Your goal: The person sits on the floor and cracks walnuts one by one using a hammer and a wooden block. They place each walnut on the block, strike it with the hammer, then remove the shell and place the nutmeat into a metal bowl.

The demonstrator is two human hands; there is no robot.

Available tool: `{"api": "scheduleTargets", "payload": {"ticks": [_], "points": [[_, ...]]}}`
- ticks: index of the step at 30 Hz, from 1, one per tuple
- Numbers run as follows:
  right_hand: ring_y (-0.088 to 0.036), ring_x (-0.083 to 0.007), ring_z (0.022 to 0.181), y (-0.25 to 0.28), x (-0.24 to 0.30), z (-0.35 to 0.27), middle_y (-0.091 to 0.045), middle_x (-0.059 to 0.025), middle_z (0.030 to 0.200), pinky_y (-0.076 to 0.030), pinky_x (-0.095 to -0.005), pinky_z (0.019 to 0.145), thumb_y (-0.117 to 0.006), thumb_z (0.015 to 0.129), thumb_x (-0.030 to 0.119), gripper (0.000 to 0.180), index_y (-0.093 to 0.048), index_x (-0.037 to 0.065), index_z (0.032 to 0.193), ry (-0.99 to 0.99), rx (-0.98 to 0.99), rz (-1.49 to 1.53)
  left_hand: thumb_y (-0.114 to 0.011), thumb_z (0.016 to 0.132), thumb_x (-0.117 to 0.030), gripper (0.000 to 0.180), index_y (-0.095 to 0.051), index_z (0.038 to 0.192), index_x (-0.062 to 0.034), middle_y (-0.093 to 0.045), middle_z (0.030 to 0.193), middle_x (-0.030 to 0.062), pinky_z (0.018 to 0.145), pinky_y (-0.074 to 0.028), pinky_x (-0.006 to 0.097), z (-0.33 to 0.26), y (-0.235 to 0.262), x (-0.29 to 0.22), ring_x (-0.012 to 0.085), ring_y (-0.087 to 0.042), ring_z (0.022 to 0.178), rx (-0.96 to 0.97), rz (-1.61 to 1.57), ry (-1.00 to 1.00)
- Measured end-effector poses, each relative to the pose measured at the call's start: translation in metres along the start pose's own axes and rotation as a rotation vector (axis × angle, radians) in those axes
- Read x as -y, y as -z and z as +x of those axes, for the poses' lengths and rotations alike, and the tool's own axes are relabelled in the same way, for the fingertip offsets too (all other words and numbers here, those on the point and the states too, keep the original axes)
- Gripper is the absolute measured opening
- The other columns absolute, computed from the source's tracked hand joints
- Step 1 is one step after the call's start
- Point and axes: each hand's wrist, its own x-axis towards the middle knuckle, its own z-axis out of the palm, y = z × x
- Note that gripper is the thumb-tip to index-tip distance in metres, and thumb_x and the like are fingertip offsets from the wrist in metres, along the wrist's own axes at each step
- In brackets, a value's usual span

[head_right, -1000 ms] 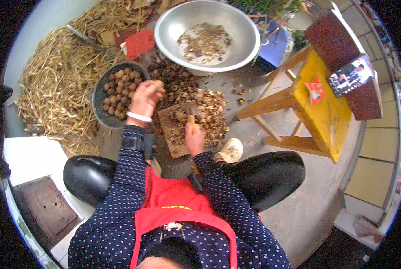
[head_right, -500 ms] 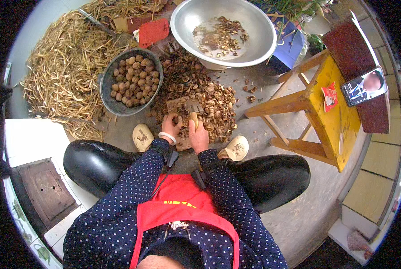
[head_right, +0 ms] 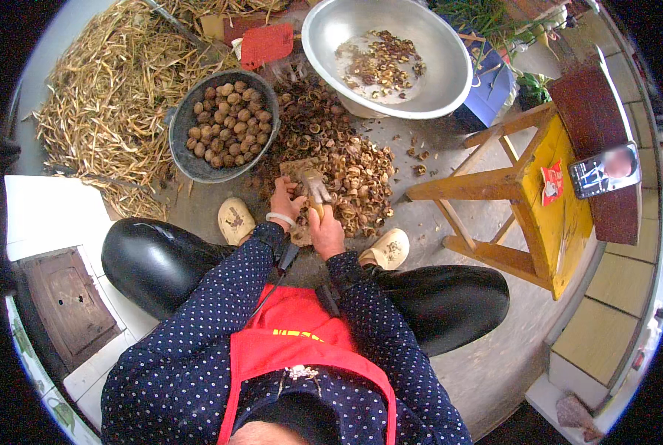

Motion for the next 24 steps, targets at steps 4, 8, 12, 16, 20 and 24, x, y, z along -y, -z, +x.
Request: {"api": "scheduleTargets", "payload": {"ticks": [4, 8, 12, 16, 20, 24], "points": [[-0.058, -0.0477, 0.072, 0.001, -0.007, -0.001, -0.060, -0.0286, 0.073, -0.044, -0.0539, 0.060, -0.047, 0.092, 0.043, 0.039, -0.048, 0.004, 0.093, -0.066, 0.030, -0.208, -0.076, 0.070, -0.003, 0.059, -0.040, 0.116, -0.0033, -0.059, 0.106, 0.0159, 0.079, -0.048, 0.039, -0.002, 0.002, -0.003, 0.0314, -0.059, 0.096, -0.005, 0.029, 0.035], [-0.058, -0.0470, 0.072, 0.003, -0.009, 0.002, -0.060, -0.0277, 0.074, -0.045, -0.0528, 0.060, -0.046, 0.093, 0.043, 0.040, -0.049, 0.004, 0.091, -0.064, -0.045, -0.087, -0.075, 0.068, -0.001, 0.051, -0.048, 0.111, -0.0016, -0.058, 0.105, 0.0170, 0.083, -0.046, 0.040, 0.000, 0.003, -0.002, 0.0330, -0.056, 0.097, -0.057, 0.016, -0.041], [-0.057, -0.0474, 0.073, 0.004, -0.001, 0.006, -0.060, -0.0270, 0.075, -0.044, -0.0524, 0.060, -0.046, 0.093, 0.044, 0.040, -0.050, 0.004, 0.092, -0.052, -0.074, -0.005, -0.072, 0.068, -0.001, 0.044, -0.052, 0.107, -0.0062, -0.053, 0.105, 0.0187, 0.088, -0.042, 0.042, 0.004, 0.004, 0.004, 0.0374, -0.049, 0.102, -0.108, 0.156, -0.263], [-0.057, -0.0480, 0.073, 0.004, 0.006, 0.004, -0.059, -0.0274, 0.074, -0.044, -0.0524, 0.059, -0.046, 0.092, 0.044, 0.040, -0.050, 0.004, 0.094, -0.026, -0.065, 0.025, -0.071, 0.069, -0.002, 0.042, -0.051, 0.105, -0.0092, -0.050, 0.105, 0.0194, 0.088, -0.040, 0.044, 0.000, 0.003, 0.008, 0.0393, -0.046, 0.104, -0.036, 0.137, -0.197], [-0.058, -0.0477, 0.073, 0.004, 0.006, -0.001, -0.060, -0.0275, 0.074, -0.044, -0.0530, 0.060, -0.045, 0.092, 0.044, 0.041, -0.050, 0.004, 0.092, 0.039, -0.034, 0.045, -0.074, 0.069, -0.005, 0.045, -0.048, 0.106, -0.0055, -0.053, 0.102, 0.0179, 0.085, -0.043, 0.043, -0.003, 0.003, 0.002, 0.0380, -0.051, 0.099, -0.049, 0.041, -0.097], [-0.059, -0.0471, 0.073, 0.001, 0.001, -0.004, -0.060, -0.0277, 0.073, -0.046, -0.0530, 0.061, -0.046, 0.092, 0.044, 0.041, -0.050, 0.004, 0.092, -0.074, 0.087, -0.275, -0.075, 0.069, -0.005, 0.049, -0.045, 0.107, -0.0023, -0.055, 0.100, 0.0172, 0.081, -0.045, 0.042, -0.003, 0.005, -0.006, 0.0364, -0.054, 0.095, -0.063, 0.061, 0.024]]}}
